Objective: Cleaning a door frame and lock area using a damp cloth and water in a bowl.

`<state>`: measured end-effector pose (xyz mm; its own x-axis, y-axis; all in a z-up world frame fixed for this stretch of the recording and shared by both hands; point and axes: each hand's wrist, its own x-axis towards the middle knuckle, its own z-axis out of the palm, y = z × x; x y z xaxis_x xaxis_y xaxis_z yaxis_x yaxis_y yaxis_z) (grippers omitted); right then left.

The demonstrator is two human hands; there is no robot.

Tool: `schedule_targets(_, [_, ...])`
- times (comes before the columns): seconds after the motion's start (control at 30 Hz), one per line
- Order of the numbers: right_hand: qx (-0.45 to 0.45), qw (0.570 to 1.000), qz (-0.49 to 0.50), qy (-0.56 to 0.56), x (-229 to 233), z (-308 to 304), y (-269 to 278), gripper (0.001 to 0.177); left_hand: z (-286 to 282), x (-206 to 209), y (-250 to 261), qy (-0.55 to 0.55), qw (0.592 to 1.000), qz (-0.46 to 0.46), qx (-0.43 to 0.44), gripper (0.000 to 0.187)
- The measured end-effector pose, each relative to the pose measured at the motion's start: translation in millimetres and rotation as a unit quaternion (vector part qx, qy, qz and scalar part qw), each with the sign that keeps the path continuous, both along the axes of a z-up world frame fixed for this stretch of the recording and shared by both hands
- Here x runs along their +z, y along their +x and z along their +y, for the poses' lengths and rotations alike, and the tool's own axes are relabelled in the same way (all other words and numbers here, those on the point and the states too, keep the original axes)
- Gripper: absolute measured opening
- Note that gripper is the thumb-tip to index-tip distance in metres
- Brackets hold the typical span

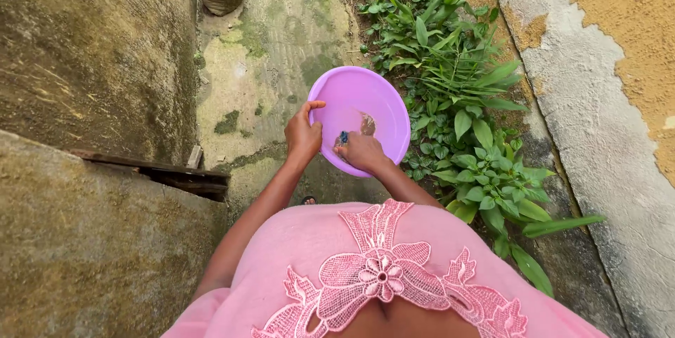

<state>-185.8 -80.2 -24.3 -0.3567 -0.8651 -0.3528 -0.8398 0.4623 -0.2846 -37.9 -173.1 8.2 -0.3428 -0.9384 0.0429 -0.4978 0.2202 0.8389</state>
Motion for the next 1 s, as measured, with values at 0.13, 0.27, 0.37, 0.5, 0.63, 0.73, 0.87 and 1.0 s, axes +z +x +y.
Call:
schedule_targets(0.13, [0.114,0.986,-0.094,-0.079,-54,-79,-12,0.049,-63,0,1,-0.034,0.999,-0.006,-0.017,0.045])
schedule_targets(0.27, [-0.063,0.839,-0.495,-0.218,-22,-132,-16,0.041,-116,-5,11,0.002,1.0,0.012,-0.025,0.041])
schedule_targets(0.37, [-0.178,0.684,-0.656,-0.266,2,-164,-32,0.032,-146,17,11,0.002,0.999,0.031,-0.019,0.042])
schedule_targets(0.5, [-0.212,0.636,-0.704,-0.233,33,-197,-45,0.035,-171,37,8,0.099,0.995,0.002,0.0,0.042])
schedule_targets(0.63, [-0.239,0.702,-0.648,-0.173,6,-242,-65,0.039,-217,4,-4,0.109,0.993,0.033,0.009,0.043])
schedule_targets(0.73, [-0.178,0.755,-0.603,-0.185,-7,-281,-74,0.046,-253,-8,-15,0.003,0.997,0.078,-0.006,0.043])
schedule_targets(0.87, [-0.098,0.824,-0.513,-0.222,-20,-347,-102,0.021,-306,-1,-41,0.114,0.992,0.04,0.022,0.044])
schedule_targets(1.0, [-0.066,0.86,-0.425,-0.276,-8,-419,-135,0.027,-371,5,-79,0.144,0.986,0.081,0.025,0.042])
